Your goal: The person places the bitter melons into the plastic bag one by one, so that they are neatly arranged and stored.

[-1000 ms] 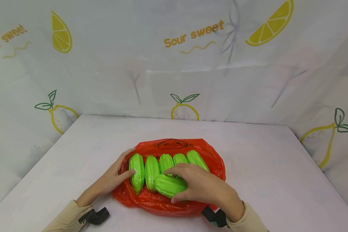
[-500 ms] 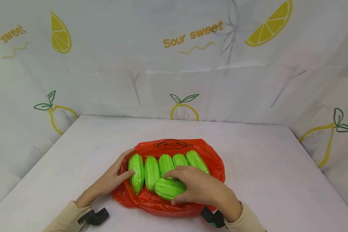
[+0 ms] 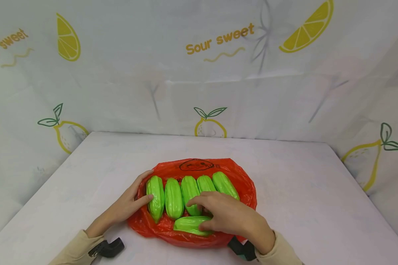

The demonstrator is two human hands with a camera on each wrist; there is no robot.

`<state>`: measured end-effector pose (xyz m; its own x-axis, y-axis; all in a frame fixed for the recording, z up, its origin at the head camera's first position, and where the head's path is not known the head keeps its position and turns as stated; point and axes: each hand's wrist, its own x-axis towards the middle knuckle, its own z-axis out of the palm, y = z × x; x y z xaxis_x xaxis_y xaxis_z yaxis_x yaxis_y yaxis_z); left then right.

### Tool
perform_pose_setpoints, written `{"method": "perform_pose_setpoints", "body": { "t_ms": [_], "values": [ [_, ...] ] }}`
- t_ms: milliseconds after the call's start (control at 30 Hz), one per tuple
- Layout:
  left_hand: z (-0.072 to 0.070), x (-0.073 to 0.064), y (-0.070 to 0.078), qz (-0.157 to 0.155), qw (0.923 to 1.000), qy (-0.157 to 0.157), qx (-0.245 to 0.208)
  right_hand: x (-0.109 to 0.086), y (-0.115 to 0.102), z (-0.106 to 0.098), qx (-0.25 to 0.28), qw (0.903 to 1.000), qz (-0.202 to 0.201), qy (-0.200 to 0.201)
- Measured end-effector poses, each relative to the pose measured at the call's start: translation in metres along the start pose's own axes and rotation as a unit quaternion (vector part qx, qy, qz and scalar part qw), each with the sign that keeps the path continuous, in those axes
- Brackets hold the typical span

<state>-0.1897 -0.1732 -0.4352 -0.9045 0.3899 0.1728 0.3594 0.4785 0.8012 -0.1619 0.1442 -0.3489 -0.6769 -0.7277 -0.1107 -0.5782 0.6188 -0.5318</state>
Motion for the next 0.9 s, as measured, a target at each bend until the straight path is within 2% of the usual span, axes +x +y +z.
{"method": "perform_pose_setpoints", "body": {
  "t_ms": [533, 900],
  "values": [
    [-0.0002, 0.0, -0.0008, 0.005, 1.0, 0.0, -0.003, 0.0028, 0.0019, 0.0051, 0.037, 0.9992, -0.006, -0.016],
    [-0.0013, 0.0006, 0.0014, -0.002, 0.9999, -0.004, -0.015, 0.0034, 0.0023, 0.0037, 0.037, 0.9992, 0.005, -0.016]
  ]
}}
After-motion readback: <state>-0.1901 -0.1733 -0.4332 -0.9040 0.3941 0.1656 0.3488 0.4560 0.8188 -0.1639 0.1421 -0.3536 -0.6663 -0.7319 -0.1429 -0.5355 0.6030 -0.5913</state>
